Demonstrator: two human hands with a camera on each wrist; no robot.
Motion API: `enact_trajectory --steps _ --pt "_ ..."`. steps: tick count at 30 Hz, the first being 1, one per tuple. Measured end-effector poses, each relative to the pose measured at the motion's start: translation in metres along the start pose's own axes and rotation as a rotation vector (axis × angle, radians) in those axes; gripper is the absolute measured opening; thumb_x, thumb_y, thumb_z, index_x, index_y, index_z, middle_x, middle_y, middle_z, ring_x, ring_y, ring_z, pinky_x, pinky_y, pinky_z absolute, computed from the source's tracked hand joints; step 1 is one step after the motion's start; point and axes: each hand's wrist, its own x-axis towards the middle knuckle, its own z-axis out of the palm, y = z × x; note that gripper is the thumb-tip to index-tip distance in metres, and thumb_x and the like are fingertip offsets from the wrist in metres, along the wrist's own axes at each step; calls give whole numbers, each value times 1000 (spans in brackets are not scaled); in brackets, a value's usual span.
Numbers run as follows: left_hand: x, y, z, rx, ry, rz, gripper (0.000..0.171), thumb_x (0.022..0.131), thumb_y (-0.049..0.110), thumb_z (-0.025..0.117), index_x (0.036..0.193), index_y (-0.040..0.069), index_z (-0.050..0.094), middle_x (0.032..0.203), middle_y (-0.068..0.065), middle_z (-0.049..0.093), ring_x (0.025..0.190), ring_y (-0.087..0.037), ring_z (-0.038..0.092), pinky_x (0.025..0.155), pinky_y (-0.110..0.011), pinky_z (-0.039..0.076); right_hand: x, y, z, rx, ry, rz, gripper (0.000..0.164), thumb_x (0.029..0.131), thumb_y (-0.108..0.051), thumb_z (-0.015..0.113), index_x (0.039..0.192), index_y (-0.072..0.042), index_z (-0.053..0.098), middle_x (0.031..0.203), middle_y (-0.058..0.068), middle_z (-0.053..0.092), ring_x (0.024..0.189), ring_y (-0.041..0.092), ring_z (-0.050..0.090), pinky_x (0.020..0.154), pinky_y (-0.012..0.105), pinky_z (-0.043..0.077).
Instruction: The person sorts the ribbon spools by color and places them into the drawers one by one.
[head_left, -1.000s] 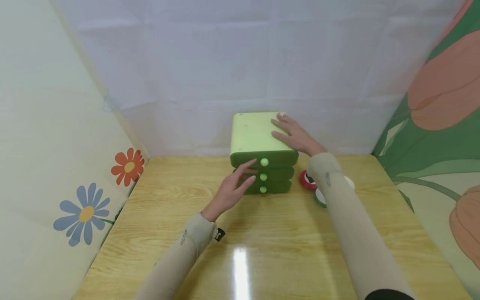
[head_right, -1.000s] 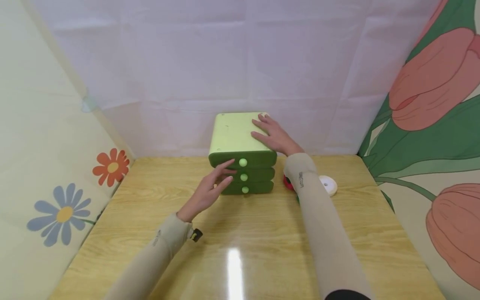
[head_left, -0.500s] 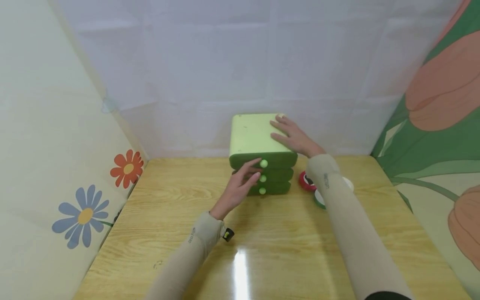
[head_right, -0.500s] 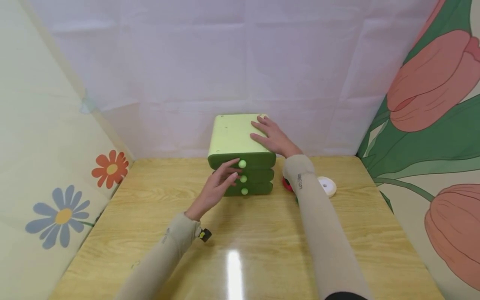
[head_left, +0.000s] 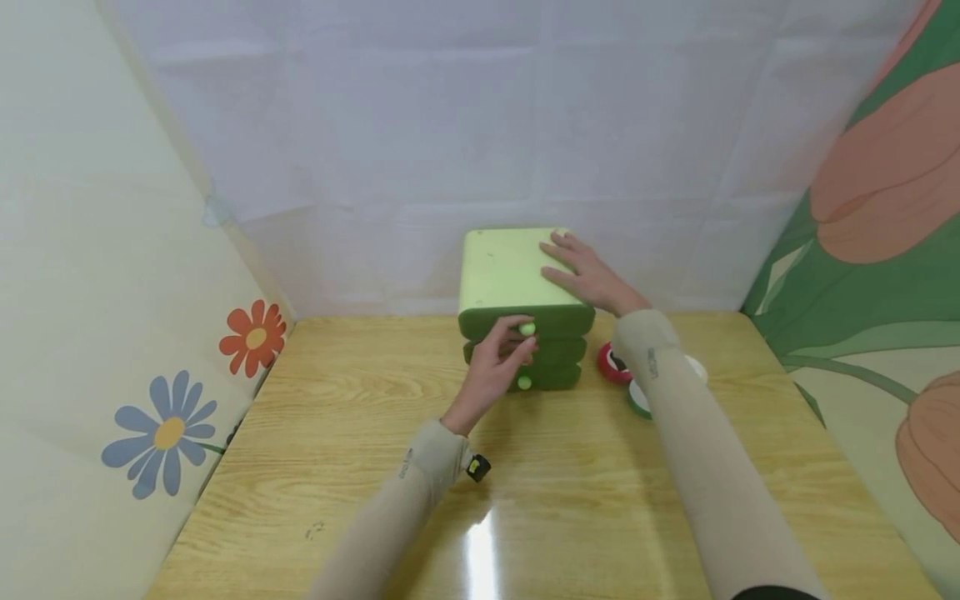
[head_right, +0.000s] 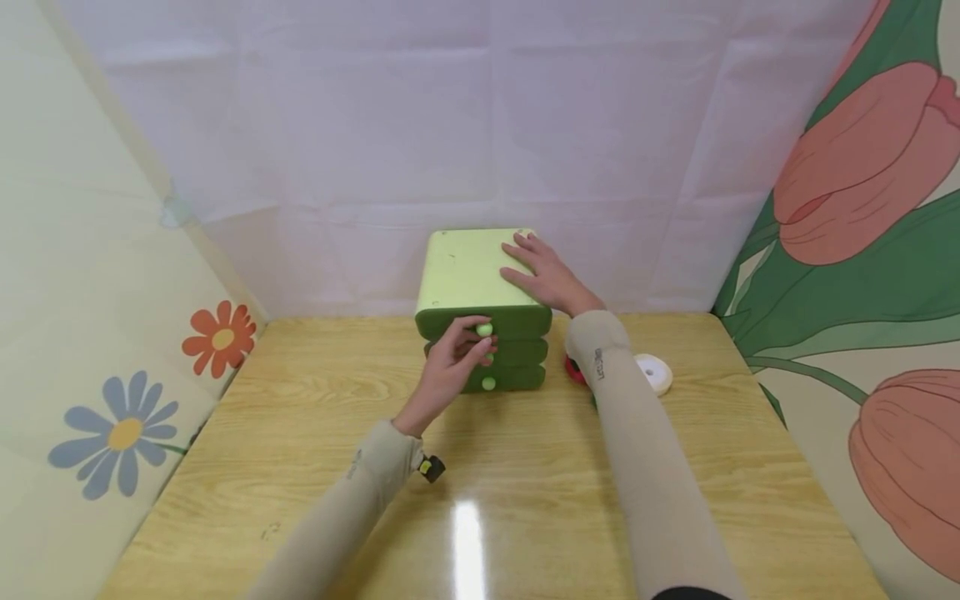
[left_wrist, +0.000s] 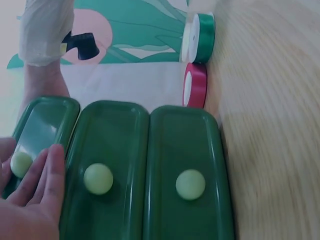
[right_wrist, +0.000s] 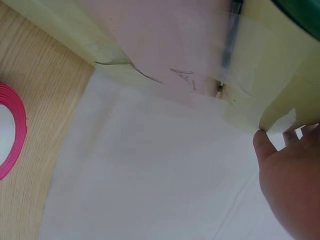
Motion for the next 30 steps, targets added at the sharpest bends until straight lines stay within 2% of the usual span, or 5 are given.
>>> enact_trajectory --steps 6,10,30 --pt "2 -1 10 -30 126 44 28 103 19 66 130 12 62 107 -18 76 96 -28 75 85 -34 64 1 2 1 -4 6 -2 65 108 -53 43 164 -22 29 176 4 8 163 25 -3 129 61 1" --pt "2 -1 13 -12 175 47 25 102 17 66 127 13 65 104 -16 77 93 -25 76 83 -37 64 1 1 2 12 9 -11 65 108 -51 44 164 -21 30 176 4 9 163 25 -4 129 62 0" --pt "2 -2 12 -1 185 49 24 102 18 66 126 13 65 103 -14 77 93 -26 76 83 -33 64 4 1 2 4 2 -7 65 108 -53 43 164 -22 29 176 3 9 163 24 -4 129 61 1"
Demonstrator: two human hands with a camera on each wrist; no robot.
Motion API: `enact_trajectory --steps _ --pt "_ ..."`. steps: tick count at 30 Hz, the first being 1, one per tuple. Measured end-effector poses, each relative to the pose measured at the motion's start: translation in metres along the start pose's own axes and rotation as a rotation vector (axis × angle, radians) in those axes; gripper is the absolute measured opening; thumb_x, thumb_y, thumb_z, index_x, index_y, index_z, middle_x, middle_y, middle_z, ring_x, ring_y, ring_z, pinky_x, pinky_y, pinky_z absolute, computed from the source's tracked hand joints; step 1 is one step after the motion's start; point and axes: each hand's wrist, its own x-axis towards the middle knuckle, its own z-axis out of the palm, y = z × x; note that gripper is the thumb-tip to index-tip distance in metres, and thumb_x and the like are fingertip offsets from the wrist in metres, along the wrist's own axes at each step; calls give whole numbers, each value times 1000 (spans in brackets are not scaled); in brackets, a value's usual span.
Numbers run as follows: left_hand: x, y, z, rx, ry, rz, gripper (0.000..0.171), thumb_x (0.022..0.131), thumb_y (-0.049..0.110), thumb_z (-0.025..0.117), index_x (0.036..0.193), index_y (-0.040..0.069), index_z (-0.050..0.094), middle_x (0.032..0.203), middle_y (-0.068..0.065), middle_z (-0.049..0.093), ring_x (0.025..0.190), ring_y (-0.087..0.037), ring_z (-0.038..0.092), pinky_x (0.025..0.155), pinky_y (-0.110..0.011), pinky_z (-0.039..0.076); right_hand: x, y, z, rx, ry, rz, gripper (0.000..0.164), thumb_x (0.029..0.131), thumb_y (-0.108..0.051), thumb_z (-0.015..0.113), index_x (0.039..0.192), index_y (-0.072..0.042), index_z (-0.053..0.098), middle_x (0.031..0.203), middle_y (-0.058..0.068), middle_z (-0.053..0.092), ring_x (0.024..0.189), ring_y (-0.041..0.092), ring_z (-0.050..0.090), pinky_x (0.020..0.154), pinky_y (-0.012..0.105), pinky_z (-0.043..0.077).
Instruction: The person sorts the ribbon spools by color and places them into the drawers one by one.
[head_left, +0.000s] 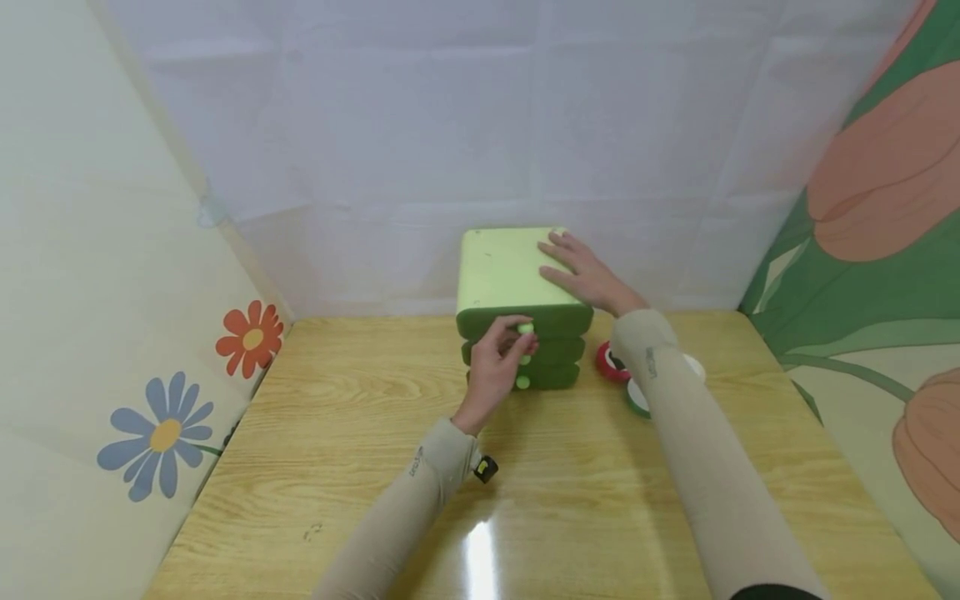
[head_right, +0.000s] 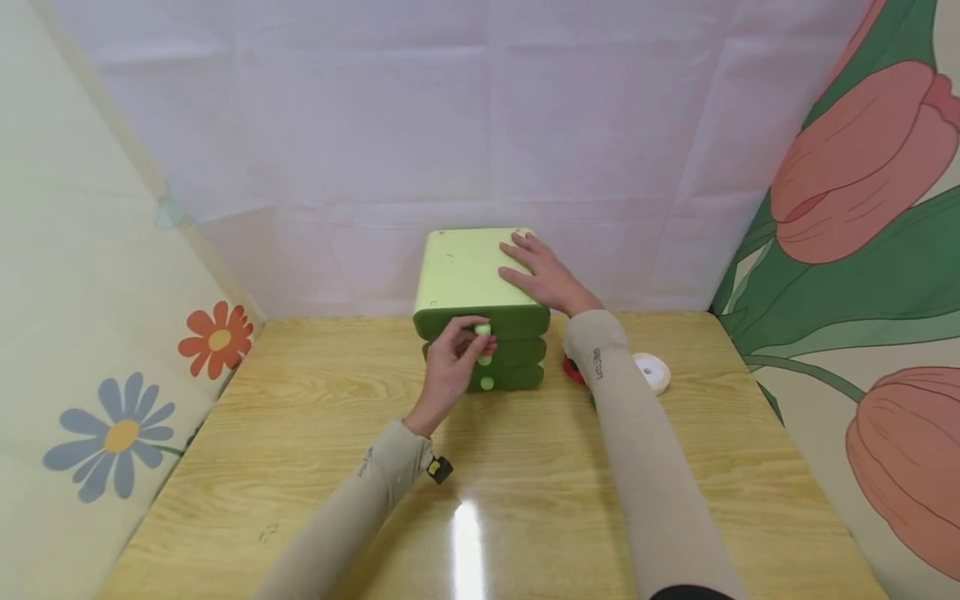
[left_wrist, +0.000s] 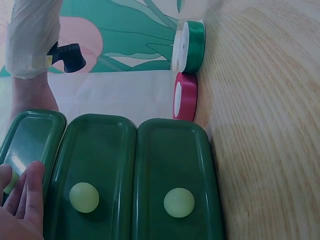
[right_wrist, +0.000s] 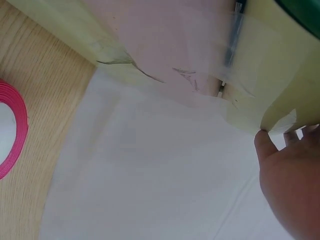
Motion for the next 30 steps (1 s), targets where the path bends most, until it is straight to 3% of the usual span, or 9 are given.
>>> enact_trajectory --steps 15,25,30 --pt "-3 -1 0 3 -1 15 24 101 17 67 125 12 65 102 -15 77 92 -25 76 82 -31 63 -1 1 1 10 -7 8 66 108 -56 43 164 -25 28 176 0 7 163 22 -5 129 62 1" --pt "-11 3 -1 -5 -23 -14 23 103 17 66 125 13 65 104 -16 77 95 -24 76 85 -30 63 0 3 1 3 -4 10 66 107 -57 42 164 -26 29 176 0 8 163 22 -5 129 61 2" --pt "-17 4 -1 -31 -37 -8 24 102 15 66 125 10 64 104 -19 76 95 -30 76 85 -41 64 0 3 0 1 -8 16 67 107 -57 42 164 -25 28 176 0 7 163 22 -5 129 61 1"
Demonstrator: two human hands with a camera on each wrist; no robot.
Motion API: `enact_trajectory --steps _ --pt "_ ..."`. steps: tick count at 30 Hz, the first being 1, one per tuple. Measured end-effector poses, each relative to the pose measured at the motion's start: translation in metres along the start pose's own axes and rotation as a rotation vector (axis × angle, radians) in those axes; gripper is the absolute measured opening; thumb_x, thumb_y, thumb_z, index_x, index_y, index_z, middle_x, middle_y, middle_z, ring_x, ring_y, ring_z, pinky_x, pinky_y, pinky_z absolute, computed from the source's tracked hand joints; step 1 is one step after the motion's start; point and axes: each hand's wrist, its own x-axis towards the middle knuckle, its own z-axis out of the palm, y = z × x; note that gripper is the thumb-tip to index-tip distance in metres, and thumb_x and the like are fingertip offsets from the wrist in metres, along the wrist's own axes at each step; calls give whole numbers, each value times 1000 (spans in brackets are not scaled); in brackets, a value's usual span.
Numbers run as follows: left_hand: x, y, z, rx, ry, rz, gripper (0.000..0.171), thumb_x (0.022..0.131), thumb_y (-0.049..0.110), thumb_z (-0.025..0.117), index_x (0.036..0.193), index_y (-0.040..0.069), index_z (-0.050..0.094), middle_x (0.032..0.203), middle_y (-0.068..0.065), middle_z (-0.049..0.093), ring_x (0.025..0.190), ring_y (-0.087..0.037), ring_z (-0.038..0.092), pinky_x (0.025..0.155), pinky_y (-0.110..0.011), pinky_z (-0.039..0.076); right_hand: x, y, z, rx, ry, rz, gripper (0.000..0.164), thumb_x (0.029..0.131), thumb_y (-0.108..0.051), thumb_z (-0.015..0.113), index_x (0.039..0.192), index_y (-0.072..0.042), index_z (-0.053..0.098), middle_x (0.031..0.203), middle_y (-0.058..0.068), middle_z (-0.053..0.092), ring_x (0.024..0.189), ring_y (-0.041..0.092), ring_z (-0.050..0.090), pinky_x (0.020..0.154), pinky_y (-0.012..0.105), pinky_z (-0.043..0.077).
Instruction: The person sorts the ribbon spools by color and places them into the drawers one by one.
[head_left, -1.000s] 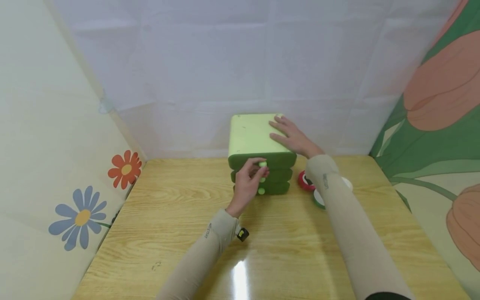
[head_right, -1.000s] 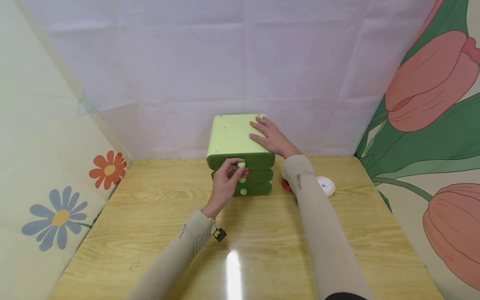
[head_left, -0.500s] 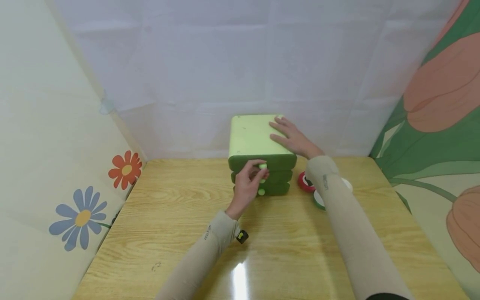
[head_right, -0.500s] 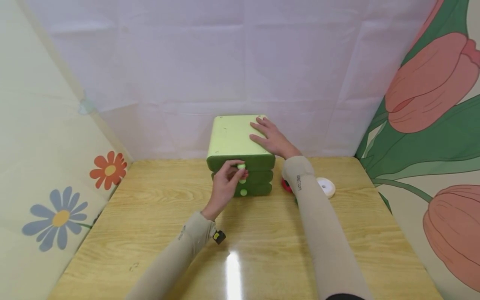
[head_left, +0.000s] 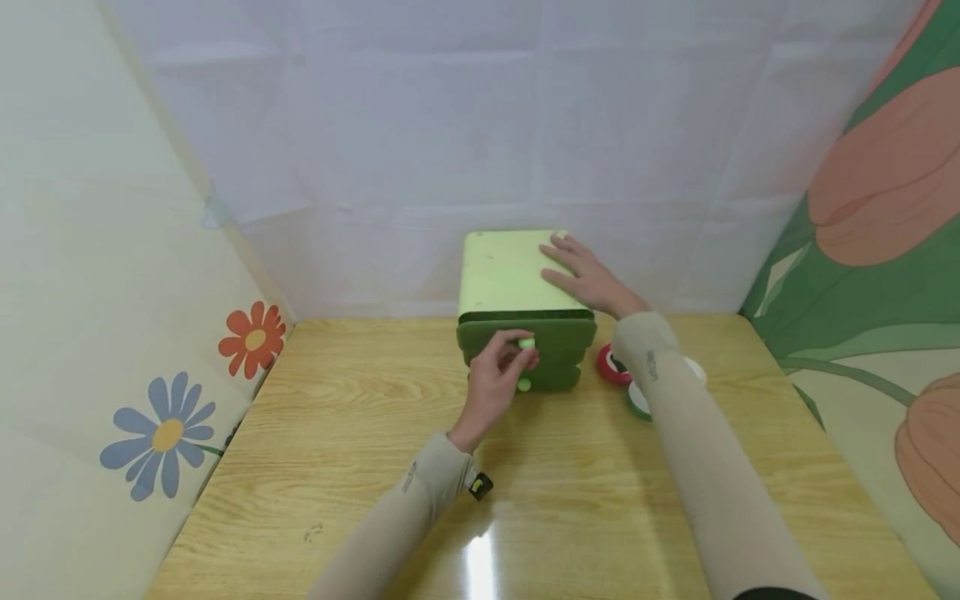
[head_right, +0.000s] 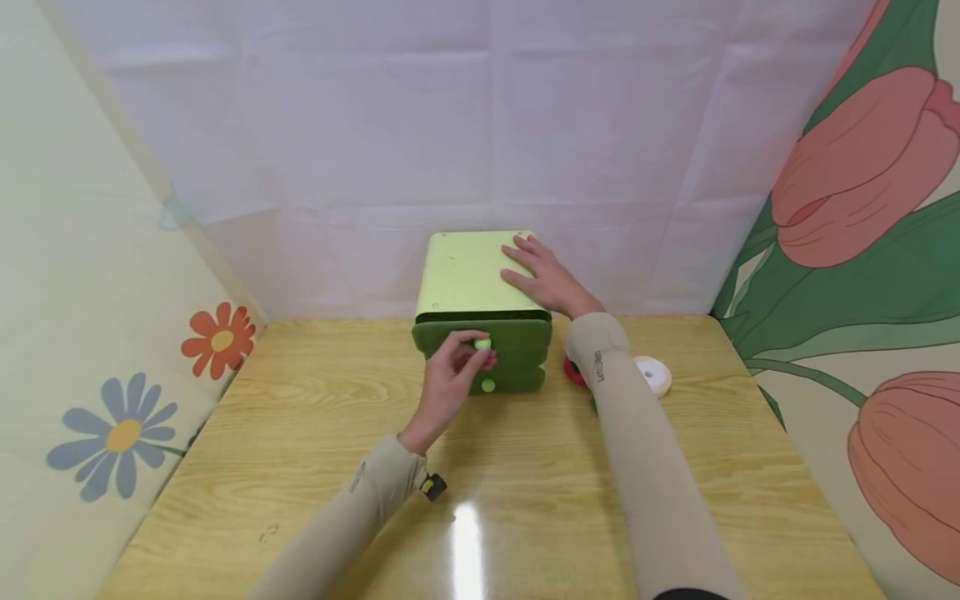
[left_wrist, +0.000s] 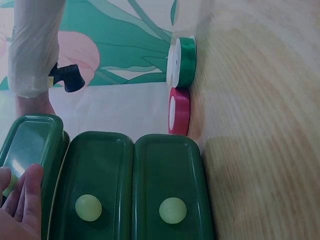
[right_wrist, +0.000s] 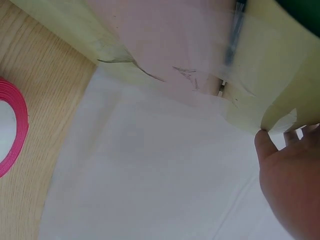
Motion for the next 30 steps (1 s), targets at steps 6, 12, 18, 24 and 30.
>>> enact_trajectory --steps 6,12,18,24,30 --pt "-11 7 0 13 -11 -7 23 103 15 65 125 10 64 104 -22 76 94 -32 76 82 -45 64 0 -1 0 -1 -4 -5 66 108 -57 42 165 -25 28 176 0 7 163 22 -6 129 60 1" --pt "-20 11 0 38 -8 19 22 102 15 66 124 12 66 101 -19 77 91 -37 75 79 -38 65 1 1 -1 -2 -1 -3 67 108 -58 41 165 -26 27 176 -1 6 162 21 -6 129 60 0" --pt "-30 14 2 39 -7 32 21 102 14 67 123 12 67 97 -12 77 89 -39 75 78 -38 64 0 1 -1 -5 -4 -2 66 108 -58 41 165 -26 27 176 -1 7 162 22 -6 129 60 1" --pt "-41 16 3 16 -16 4 21 102 13 67 122 11 66 100 -18 76 92 -37 75 82 -33 64 0 0 0 2 -4 -5 66 108 -57 41 165 -25 28 176 0 7 162 22 -6 130 59 1" --pt "-49 20 5 41 -16 24 20 101 14 69 120 11 67 98 -15 77 90 -29 76 80 -30 64 1 0 0 7 -2 -9 67 108 -58 41 165 -26 27 176 -1 6 162 21 -6 129 61 1"
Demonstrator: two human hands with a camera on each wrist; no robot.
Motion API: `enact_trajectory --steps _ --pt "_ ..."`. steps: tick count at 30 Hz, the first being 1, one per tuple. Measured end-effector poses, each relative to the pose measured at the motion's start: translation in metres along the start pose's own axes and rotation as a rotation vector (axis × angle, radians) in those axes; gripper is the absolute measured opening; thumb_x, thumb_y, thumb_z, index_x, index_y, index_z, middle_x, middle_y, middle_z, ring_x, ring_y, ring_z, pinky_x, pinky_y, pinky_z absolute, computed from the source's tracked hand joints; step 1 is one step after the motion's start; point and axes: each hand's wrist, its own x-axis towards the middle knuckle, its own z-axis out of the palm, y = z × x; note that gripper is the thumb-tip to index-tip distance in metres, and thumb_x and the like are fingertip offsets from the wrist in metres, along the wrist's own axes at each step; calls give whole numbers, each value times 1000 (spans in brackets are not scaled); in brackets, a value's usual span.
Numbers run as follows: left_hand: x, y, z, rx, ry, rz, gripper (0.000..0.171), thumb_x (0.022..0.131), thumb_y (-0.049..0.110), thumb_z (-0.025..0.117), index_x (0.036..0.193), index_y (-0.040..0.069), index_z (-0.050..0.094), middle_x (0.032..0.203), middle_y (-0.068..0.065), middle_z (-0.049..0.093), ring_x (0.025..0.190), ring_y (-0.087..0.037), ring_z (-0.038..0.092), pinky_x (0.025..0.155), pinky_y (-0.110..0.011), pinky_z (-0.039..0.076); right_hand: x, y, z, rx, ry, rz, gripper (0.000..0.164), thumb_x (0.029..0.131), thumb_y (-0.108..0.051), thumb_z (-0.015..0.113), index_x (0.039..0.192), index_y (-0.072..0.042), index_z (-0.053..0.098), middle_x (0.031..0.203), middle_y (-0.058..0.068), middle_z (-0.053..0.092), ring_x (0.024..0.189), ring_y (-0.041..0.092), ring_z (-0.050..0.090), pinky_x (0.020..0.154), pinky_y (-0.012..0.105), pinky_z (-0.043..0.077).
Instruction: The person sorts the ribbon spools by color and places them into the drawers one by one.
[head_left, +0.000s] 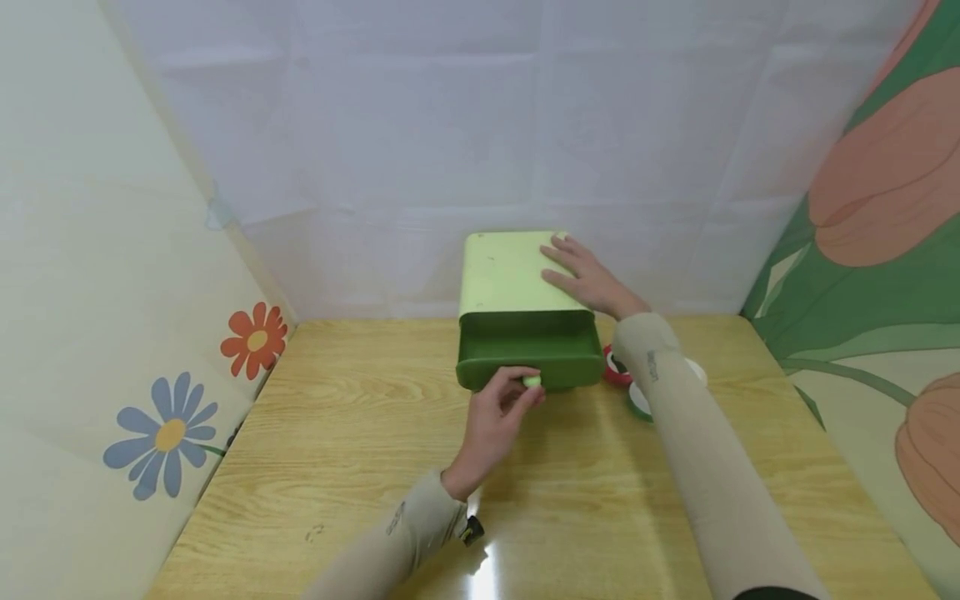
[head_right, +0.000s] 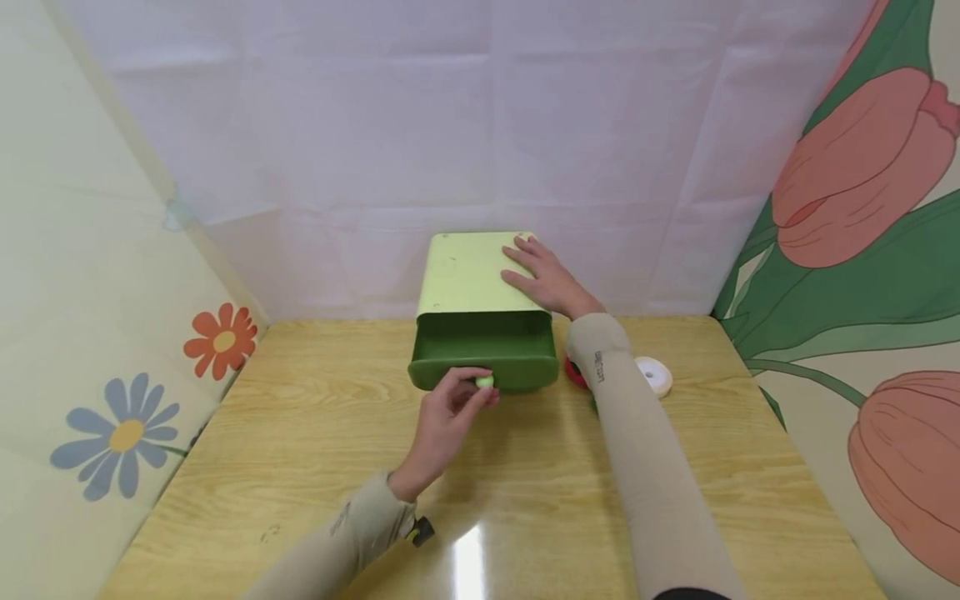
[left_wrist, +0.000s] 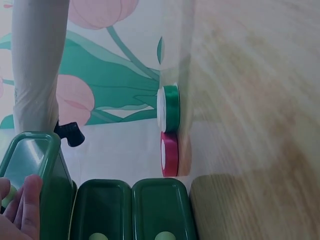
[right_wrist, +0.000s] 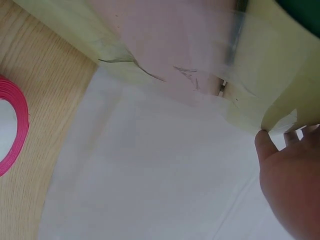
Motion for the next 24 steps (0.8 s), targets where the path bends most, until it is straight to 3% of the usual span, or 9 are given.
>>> enact_trajectory --steps 4,12,17,24 --pt "-5 2 0 13 1 27 20 100 12 69 120 10 67 95 -12 77 87 -30 76 78 -30 64 1 0 1 -5 1 0 67 108 -58 41 165 -26 27 176 -1 7 162 21 -6 129 61 1" --pt "-9 4 -2 19 -13 72 21 101 11 67 122 8 66 96 -21 76 86 -34 76 77 -30 64 3 -1 1 -4 3 0 66 108 -58 40 165 -27 27 176 -2 6 162 21 -6 129 61 1" --pt "-10 6 -2 22 -14 73 21 102 13 67 122 8 66 97 -22 77 87 -31 76 77 -31 64 3 0 1 3 6 3 66 108 -58 40 165 -27 27 176 -3 6 162 20 -7 129 61 1" --pt "-11 6 -2 31 -15 66 20 102 15 66 122 10 66 98 -13 78 88 -27 77 77 -31 64 1 -1 1 9 6 1 66 108 -58 41 165 -26 28 176 -1 7 162 21 -6 129 60 1"
